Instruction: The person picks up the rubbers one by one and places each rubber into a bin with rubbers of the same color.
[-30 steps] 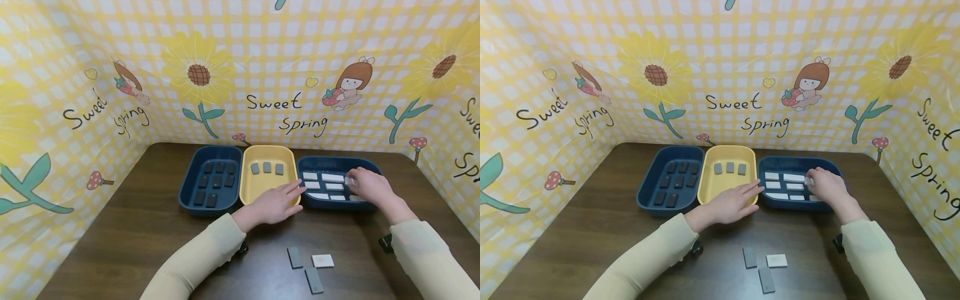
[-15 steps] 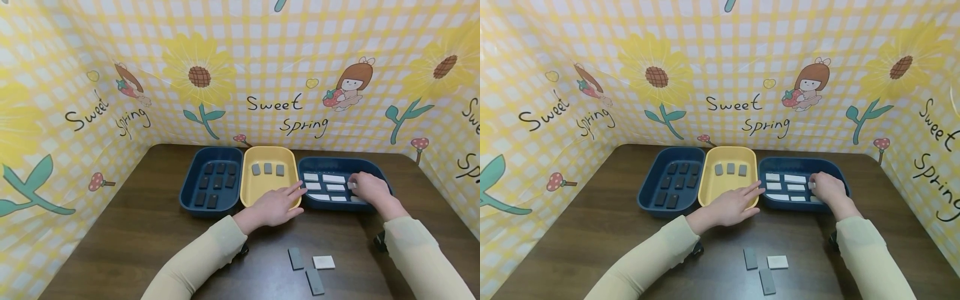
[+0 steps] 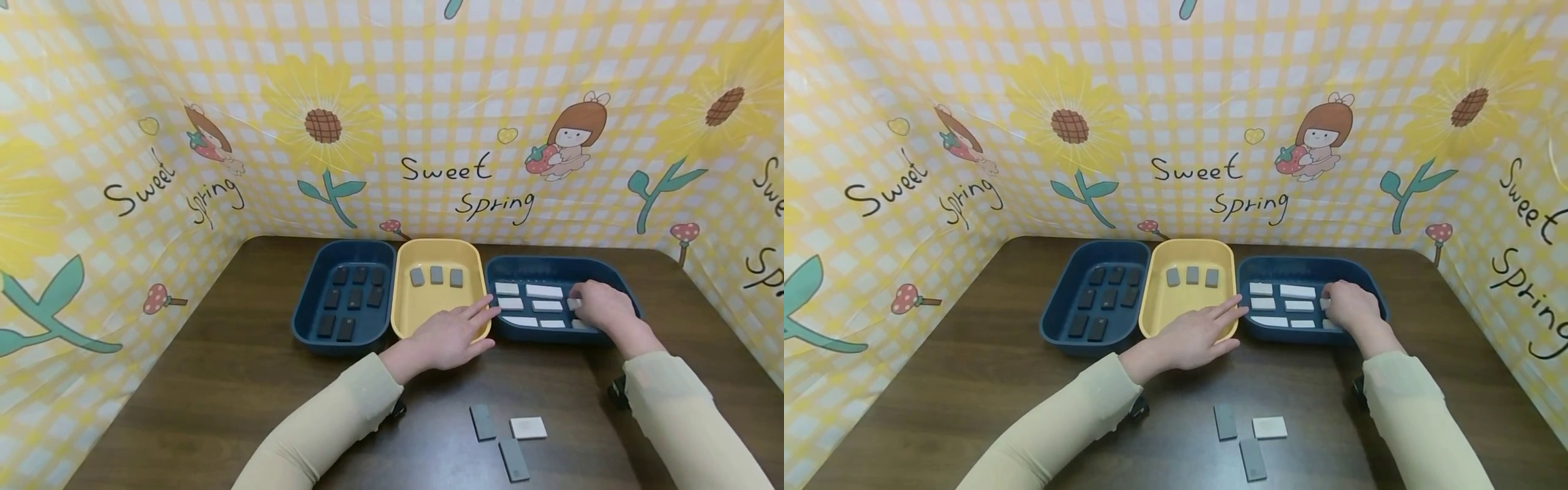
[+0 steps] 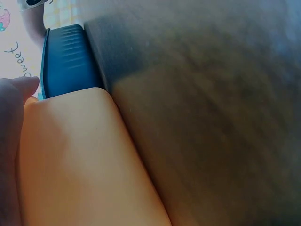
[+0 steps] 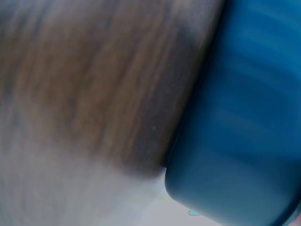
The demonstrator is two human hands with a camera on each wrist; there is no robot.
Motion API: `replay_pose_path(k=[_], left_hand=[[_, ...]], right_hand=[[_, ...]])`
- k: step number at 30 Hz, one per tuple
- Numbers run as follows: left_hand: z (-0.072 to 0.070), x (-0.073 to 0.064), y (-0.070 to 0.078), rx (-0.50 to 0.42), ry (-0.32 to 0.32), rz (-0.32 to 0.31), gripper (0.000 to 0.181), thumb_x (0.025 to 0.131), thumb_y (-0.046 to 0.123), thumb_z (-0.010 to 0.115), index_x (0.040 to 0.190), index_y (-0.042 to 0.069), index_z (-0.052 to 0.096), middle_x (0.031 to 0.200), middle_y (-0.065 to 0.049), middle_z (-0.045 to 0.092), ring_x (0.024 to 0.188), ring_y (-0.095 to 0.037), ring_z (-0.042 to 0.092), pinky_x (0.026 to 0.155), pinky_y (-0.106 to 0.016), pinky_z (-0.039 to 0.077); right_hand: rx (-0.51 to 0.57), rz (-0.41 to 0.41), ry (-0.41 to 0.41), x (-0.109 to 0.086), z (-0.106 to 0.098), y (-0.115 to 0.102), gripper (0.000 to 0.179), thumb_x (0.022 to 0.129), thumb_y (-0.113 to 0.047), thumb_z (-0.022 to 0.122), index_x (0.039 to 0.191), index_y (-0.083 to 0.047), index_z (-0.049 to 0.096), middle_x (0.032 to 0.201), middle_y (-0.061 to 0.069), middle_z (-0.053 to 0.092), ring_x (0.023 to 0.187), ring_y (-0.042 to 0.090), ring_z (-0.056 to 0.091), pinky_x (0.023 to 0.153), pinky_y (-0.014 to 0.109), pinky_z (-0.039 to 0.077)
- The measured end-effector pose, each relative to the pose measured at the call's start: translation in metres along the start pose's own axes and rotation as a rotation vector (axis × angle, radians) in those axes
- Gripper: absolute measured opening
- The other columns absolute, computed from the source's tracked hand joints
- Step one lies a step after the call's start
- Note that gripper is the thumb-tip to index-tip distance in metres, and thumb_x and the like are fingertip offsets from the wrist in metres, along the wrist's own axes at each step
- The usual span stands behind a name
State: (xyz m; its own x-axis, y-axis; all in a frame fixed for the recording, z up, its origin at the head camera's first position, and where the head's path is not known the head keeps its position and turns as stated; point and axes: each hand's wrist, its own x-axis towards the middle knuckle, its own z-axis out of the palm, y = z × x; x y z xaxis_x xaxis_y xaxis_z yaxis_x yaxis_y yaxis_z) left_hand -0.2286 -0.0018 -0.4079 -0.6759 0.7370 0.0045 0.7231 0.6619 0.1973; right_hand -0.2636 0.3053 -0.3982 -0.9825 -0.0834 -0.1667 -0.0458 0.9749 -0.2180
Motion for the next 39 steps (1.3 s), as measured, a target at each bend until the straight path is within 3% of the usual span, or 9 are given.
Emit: replay_pose_path(k=[18, 26, 39], left_hand=[[-0.001, -0.003, 0.000, -0.004, 0.000, -0.013, 0.063, 0.101, 0.049, 0.042, 0.156, 0.025, 0.024, 0.162, 0.005, 0.013, 0.137, -0.018, 0.037, 0.105, -0.037, 0.037], [0.000, -0.003, 0.000, -0.004, 0.001, -0.004, 0.062, 0.101, 0.048, 0.042, 0.156, 0.025, 0.024, 0.162, 0.004, 0.013, 0.137, -0.017, 0.037, 0.105, -0.037, 0.037], [0.001, -0.001, 0.001, 0.006, 0.006, -0.001, 0.063, 0.101, 0.046, 0.044, 0.156, 0.024, 0.024, 0.162, 0.004, 0.013, 0.134, -0.017, 0.041, 0.104, -0.036, 0.039]], right_hand=[[0.000, 0.004, 0.014, 0.003, 0.004, -0.001, 0.030, 0.088, -0.004, 0.061, 0.115, 0.008, 0.061, 0.110, 0.031, 0.058, 0.089, 0.039, 0.051, 0.080, 0.057, 0.044], [0.029, 0.012, 0.009, 0.000, 0.003, -0.001, 0.031, 0.094, -0.013, 0.058, 0.116, 0.008, 0.060, 0.108, 0.030, 0.058, 0.089, 0.039, 0.051, 0.079, 0.057, 0.044], [0.086, -0.061, 0.226, -0.015, -0.005, -0.008, 0.027, 0.093, -0.008, 0.056, 0.115, 0.008, 0.059, 0.109, 0.028, 0.057, 0.089, 0.038, 0.053, 0.077, 0.056, 0.047]])
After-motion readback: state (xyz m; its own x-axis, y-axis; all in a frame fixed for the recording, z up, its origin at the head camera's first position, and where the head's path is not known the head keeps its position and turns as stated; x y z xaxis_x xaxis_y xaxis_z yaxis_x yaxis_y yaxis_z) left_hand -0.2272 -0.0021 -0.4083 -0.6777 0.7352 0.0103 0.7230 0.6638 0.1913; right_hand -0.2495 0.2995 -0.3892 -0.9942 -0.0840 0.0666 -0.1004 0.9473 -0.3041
